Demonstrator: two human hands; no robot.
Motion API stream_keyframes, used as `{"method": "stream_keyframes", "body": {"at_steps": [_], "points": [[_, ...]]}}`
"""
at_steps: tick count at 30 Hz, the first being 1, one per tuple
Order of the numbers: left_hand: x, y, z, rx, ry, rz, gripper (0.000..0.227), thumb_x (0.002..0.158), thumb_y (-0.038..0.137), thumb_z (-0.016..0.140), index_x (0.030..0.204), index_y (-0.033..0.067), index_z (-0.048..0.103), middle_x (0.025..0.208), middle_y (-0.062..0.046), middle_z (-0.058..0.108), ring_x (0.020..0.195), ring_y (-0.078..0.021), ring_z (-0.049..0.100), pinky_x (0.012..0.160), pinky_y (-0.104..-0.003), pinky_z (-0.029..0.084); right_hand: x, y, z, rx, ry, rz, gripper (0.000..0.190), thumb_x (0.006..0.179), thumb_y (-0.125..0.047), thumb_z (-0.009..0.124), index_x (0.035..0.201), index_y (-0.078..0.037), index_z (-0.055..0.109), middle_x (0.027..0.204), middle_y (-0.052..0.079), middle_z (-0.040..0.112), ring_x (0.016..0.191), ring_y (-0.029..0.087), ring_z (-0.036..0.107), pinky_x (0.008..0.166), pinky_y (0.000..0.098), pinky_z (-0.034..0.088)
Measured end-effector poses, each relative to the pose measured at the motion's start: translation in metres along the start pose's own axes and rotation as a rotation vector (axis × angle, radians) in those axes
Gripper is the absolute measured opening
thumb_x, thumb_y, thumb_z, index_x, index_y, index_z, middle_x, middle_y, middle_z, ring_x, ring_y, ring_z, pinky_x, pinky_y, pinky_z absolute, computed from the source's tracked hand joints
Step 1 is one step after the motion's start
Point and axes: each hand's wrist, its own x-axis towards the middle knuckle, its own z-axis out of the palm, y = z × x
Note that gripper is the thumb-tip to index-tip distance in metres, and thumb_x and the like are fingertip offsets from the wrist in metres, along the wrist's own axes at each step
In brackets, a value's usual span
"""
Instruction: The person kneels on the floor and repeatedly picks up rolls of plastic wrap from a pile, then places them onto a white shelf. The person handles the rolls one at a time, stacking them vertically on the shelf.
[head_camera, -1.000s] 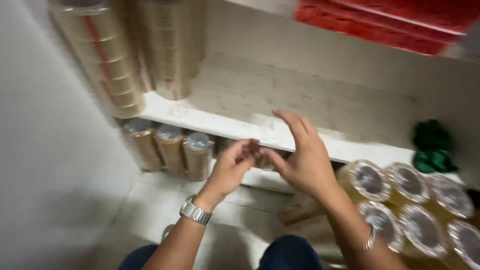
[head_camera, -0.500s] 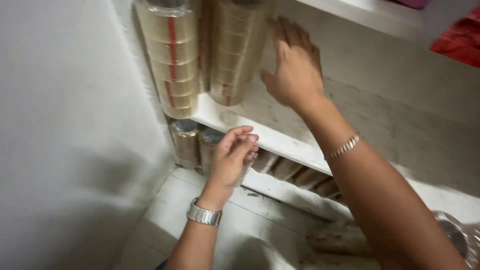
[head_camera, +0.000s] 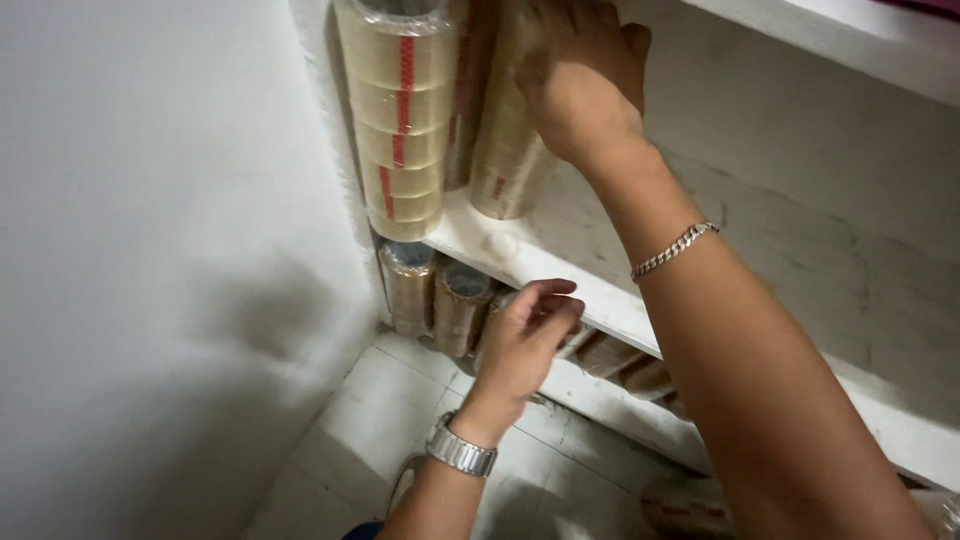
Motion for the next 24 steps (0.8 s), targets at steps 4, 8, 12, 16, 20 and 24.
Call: {"method": "stream_keyframes", "body": {"at_steps": [4,8,12,16,20,24], "points": [[0.004,-0.009,-0.002,-0.024,-0.016,-0.052,0.025,0.091,0.017,0.072,0.116,0.0115,0.073,0.093,-0.002,0.07,0.08,-0.0109,0.067,0.072,-0.023,0.053,-0.021,-0.001,-0.025,0.084,-0.038,0.055,0.05,0.083,-0.022,0.065,0.132,-0.018,0.06,0.118,0.014,0.066,0.105,0.04,0.056,0.08,0.0517,0.035],[0.007,-0.016,-0.003,-0.034,-0.033,-0.048,0.025,0.092,0.019,0.071,0.116,0.0122,0.072,0.089,0.0,0.068,0.08,-0.0121,0.07,0.069,-0.024,0.05,-0.05,0.014,-0.03,0.059,-0.034,0.084,0.048,0.09,-0.032,0.076,0.13,-0.01,0.062,0.124,0.013,0.067,0.119,0.035,0.056,0.101,0.049,0.026],[0.01,-0.023,0.0,-0.026,-0.041,-0.052,0.028,0.091,0.02,0.07,0.116,0.0082,0.07,0.089,-0.004,0.068,0.078,-0.0137,0.068,0.067,-0.024,0.05,-0.079,0.031,-0.045,0.059,-0.096,0.151,0.049,0.091,-0.03,0.076,0.132,-0.006,0.064,0.12,0.016,0.074,0.108,0.04,0.063,0.104,0.0481,0.03],[0.004,-0.021,0.002,0.034,-0.059,-0.052,0.027,0.091,0.022,0.07,0.116,0.0098,0.071,0.09,-0.002,0.067,0.081,-0.0135,0.07,0.068,-0.024,0.051,-0.114,0.038,-0.073,0.231,-0.108,0.286,0.045,0.089,-0.022,0.082,0.126,-0.005,0.062,0.11,0.017,0.072,0.097,0.04,0.064,0.081,0.0502,0.047],[0.008,-0.029,0.002,0.004,-0.057,-0.002,0.032,0.092,0.019,0.073,0.121,0.0068,0.07,0.1,-0.009,0.072,0.083,-0.0154,0.071,0.068,-0.023,0.056,-0.163,0.047,-0.081,0.329,-0.077,0.467,0.048,0.092,-0.019,0.084,0.129,0.004,0.062,0.11,0.028,0.069,0.107,0.05,0.068,0.089,0.0588,0.053],[0.009,-0.031,0.003,0.014,-0.061,-0.015,0.032,0.093,0.021,0.073,0.122,0.0075,0.069,0.101,-0.01,0.072,0.084,-0.0153,0.07,0.069,-0.023,0.055,-0.214,0.059,-0.072,0.423,-0.027,0.626,0.046,0.092,-0.015,0.083,0.124,0.009,0.059,0.106,0.035,0.068,0.107,0.057,0.065,0.087,0.0667,0.052]]}}
